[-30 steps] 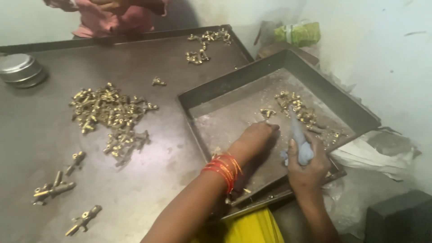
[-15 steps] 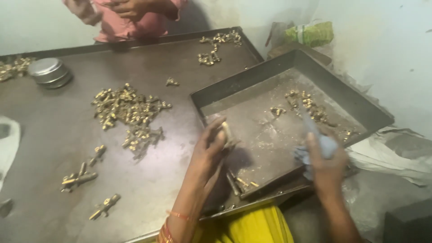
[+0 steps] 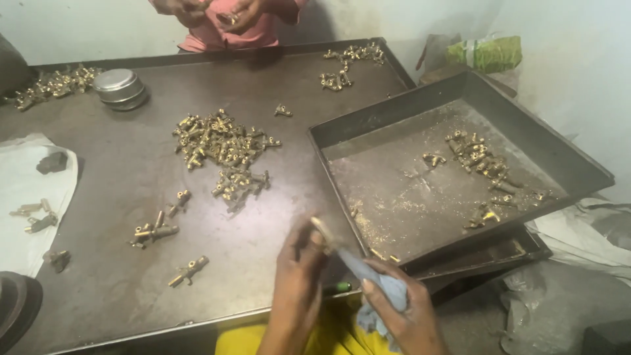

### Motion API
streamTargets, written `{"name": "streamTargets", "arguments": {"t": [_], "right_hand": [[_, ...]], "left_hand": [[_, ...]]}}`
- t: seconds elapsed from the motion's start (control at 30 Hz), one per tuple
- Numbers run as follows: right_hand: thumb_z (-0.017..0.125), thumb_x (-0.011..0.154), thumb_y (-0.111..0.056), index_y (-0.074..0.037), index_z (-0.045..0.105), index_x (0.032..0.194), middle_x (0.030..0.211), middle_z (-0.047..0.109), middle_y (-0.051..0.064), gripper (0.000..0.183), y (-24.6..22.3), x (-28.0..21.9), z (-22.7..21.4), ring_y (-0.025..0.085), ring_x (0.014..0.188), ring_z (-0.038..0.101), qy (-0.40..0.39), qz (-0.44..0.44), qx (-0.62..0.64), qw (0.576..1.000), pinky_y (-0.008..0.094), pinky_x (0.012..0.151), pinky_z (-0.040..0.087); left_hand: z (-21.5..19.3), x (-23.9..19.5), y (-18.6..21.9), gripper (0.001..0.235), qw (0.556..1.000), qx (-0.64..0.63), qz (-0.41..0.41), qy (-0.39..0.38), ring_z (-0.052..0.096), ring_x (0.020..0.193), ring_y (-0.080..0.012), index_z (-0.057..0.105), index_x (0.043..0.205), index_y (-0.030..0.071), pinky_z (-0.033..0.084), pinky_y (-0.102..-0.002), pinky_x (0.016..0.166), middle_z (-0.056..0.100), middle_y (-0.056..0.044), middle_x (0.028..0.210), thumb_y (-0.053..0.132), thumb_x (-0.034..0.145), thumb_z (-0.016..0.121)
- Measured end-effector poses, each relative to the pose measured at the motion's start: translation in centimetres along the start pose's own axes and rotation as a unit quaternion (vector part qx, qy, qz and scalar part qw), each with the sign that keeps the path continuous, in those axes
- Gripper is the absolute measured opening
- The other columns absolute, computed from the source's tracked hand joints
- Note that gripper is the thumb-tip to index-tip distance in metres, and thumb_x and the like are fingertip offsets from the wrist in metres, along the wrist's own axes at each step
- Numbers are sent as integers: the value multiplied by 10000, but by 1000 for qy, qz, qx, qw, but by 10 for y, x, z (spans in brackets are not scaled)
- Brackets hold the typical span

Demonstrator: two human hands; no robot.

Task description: Cleaning and inspecting small brass metal components at a workbench.

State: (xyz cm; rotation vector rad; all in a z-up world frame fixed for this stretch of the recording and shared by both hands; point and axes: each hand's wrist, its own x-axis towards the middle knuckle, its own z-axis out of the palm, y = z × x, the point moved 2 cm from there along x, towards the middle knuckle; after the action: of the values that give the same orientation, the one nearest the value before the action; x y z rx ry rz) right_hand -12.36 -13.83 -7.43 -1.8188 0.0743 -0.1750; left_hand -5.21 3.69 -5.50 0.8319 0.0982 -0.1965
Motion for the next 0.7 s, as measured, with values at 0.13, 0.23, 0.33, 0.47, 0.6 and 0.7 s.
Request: {"name": "streamTargets", "arguments": {"t": [0.13,0.23,0.33,0.47,0.6,0.7], "right_hand": [[693,894,-280,-74,723,1280,860,769,106,438,-11,-1,9,152,661,693,4,-8,-42,999,304,570,551],[661,954,-283,-72,689,1298,991,752,104,404,-17,-12,26,132,742,730,-8,-147,-87,985,281,617,568],[632,1014,-258,-38,666,1295,1032,744,145,358,-24,-18,38,170,849,729,-12,-279,-117,953,302,715,551],[595,1048,-295,10,659,1276,1020,726,162,386,-27,-12,37,193,898,699,-2,-300,-115,947,322,779,529],[571,1062,-343,40,654,1267,1023,707,153,442,-16,-7,39,181,908,686,4,-288,-102,952,319,797,526],[636,957,-333,-3,685,1286,898,706,133,469,25,-10,40,160,800,670,-28,-52,-3,998,298,729,531]], "left_hand": [[8,-12,18,589,999,46,-7,1,679,993,-224,566,1341,78,605,-379,866,629,-82,1106,381,846,666],[2,-7,21,556,999,38,-26,-7,671,881,-207,623,1249,10,598,-353,739,632,-66,977,449,910,586],[-2,-11,21,558,997,64,-20,-24,618,726,-175,699,1221,-36,501,-287,594,675,-69,855,458,998,567],[7,-23,36,485,978,174,11,-115,532,545,-130,754,1223,-31,386,-235,452,676,-83,764,386,1022,608],[22,-7,46,482,932,265,184,-163,539,757,-109,613,1324,-53,438,-224,622,555,-127,1004,353,1065,583],[22,-10,36,493,939,263,208,-70,610,814,-143,540,1377,-12,511,-262,660,671,-164,1255,323,1021,598]]}}
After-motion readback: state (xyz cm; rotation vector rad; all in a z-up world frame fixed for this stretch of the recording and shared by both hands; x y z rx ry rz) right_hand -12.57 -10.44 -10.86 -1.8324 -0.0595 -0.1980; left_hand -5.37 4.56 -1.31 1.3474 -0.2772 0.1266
